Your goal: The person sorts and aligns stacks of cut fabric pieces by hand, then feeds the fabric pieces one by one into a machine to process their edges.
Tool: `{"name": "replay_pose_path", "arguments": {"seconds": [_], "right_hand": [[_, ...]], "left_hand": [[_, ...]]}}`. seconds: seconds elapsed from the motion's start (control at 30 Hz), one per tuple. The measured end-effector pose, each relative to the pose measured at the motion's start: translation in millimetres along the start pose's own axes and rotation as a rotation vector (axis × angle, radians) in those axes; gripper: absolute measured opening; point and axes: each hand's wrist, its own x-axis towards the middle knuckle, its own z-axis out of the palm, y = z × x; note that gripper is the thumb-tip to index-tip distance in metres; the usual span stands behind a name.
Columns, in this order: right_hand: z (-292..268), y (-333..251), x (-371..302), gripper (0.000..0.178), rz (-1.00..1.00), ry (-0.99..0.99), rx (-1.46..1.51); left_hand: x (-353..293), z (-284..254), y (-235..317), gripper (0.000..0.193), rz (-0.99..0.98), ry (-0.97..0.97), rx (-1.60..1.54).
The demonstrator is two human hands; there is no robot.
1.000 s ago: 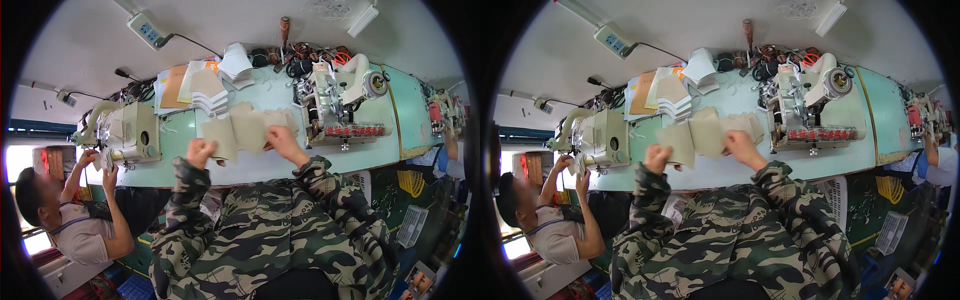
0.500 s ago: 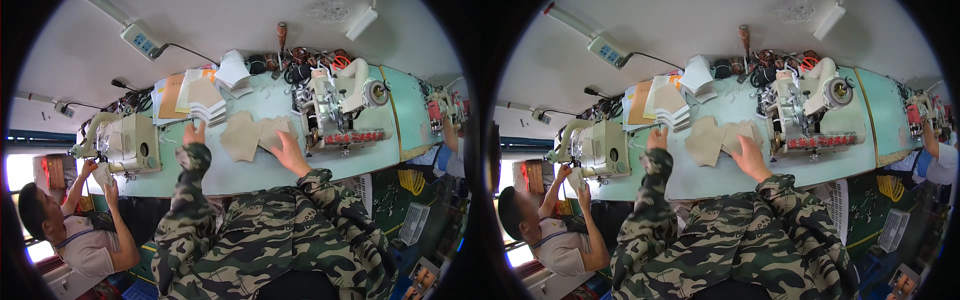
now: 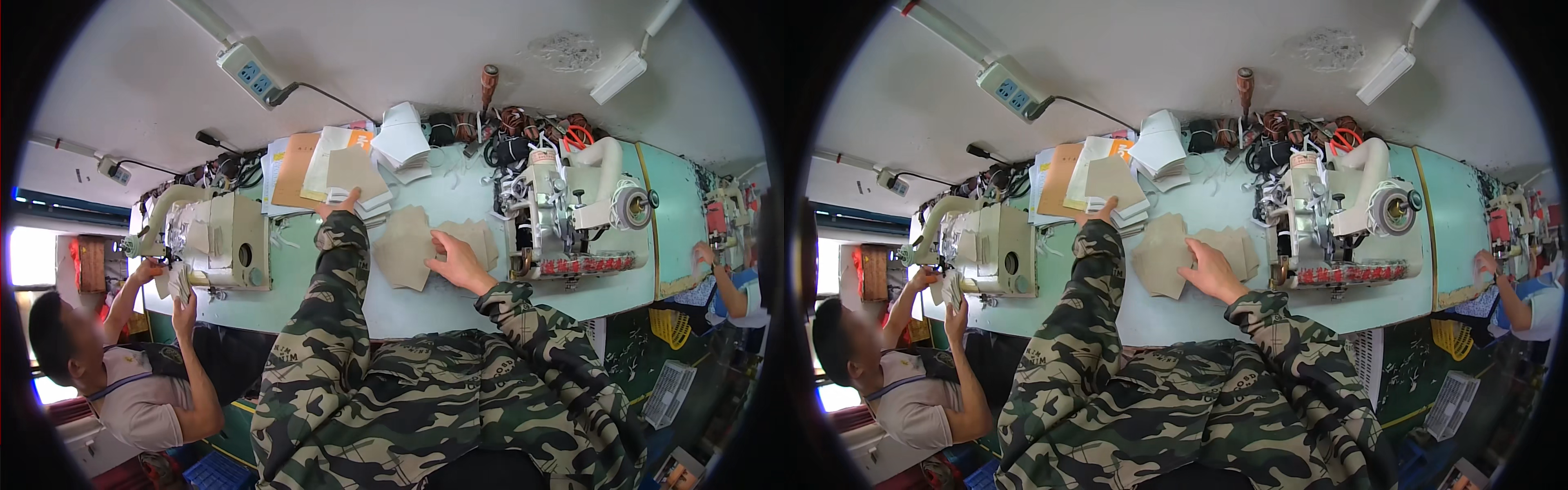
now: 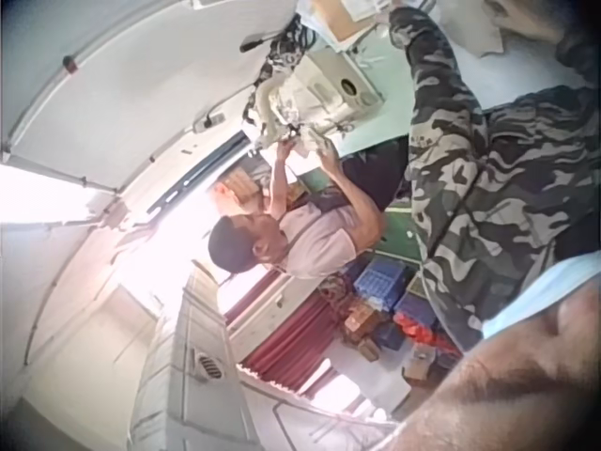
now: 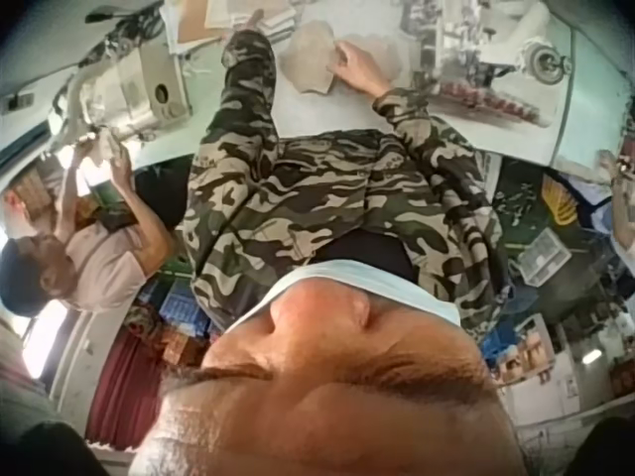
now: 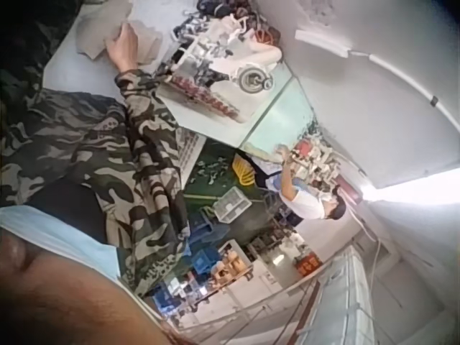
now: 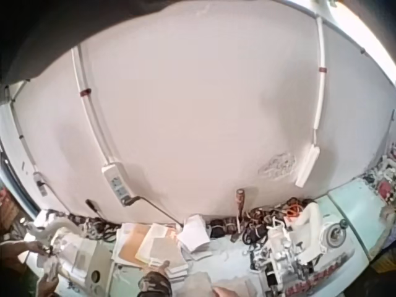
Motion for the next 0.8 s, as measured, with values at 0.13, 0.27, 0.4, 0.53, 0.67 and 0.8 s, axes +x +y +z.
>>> {"name": "replay_pose_path", "arguments": {"seconds": [0.13,0.27,0.4,0.53,0.67,0.8], "right_hand": [[-9,-8,5,0.068,0.002,-0.02,-0.003],[-8,-12,0,0.07,-0.006,-0.005,0.024],[16,-16,8,0.077,-0.008,-0.178,0.129],[49,-26,36,0.08,0.041,-0.209,0.285],[64,-38,24,0.079,-0.059,-0.327,0.343],[45,-20,-32,0.067,-0.072,-0.397,-0.066]], "left_hand": [[8,-7,25,0.089,0.019,0.026,0.299],[19,-52,27,0.08,0.21,-0.102,0.308],[3,-89,24,0.067,0.078,-0.186,0.43],[-34,-120,36,0.062,0.275,-0.271,0.32],[-84,-171,40,0.055,0.365,-0.464,0.246],[-118,-200,17,0.053,0.418,-0.467,0.544]]}}
